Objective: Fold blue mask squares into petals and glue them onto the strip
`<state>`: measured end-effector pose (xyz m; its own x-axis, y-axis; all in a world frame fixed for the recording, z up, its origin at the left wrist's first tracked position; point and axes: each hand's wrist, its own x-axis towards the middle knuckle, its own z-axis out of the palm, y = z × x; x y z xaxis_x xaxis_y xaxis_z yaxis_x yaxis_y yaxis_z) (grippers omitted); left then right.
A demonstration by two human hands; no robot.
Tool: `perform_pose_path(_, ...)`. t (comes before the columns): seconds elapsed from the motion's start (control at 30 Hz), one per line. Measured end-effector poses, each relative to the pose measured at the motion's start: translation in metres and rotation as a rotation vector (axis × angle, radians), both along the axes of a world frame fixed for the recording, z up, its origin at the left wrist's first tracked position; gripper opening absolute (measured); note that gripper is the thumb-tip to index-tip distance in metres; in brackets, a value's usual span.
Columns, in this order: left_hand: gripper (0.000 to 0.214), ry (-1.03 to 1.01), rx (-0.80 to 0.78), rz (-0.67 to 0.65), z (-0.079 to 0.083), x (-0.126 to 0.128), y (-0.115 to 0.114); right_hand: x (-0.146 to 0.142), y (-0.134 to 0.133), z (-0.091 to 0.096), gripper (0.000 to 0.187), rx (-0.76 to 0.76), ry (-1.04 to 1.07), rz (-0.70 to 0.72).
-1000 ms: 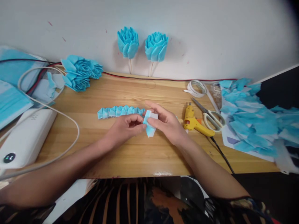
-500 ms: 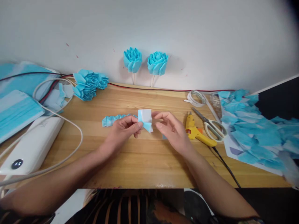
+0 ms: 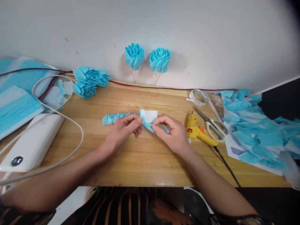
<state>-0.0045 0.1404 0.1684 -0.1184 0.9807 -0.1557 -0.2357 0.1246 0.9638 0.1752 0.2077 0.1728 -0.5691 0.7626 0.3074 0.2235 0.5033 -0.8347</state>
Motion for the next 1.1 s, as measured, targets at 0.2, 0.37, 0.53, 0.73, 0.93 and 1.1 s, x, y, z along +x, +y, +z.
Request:
perform_pose_path(0.2,0.025,0.119,0.002,0.002,0.0013,-0.0013,0.0025,-0.0013,-0.0003,0.0025,0.009,0.101,-0.027,0.051)
perform_pose_path(0.37,0.024,0.171,-0.011,-0.007,0.0023,-0.0014,0.0016,-0.0037,-0.0021,0.0018,0.008,-0.003,-0.046,0.017)
perform_pose_path(0.53,0.026,0.107,-0.003,-0.046,0.0019,-0.0008,0.0006,-0.0035,-0.0029,0.0008,0.006,-0.031,-0.033,-0.024)
perform_pose_path(0.73,0.040,-0.019,-0.059,-0.065,-0.0039,-0.0017,-0.0002,0.0004,-0.0016,0.0015,0.007,0.049,-0.031,-0.043)
perform_pose_path(0.93,0.028,0.065,-0.074,-0.084,0.0005,-0.0029,0.0010,0.0001,-0.0018,0.0026,0.009,0.238,-0.087,0.008)
perform_pose_path(1.1,0.023,0.100,-0.079,-0.072,0.0012,-0.0042,0.0024,-0.0009,-0.0016,0.0012,0.009,0.216,-0.065,0.012)
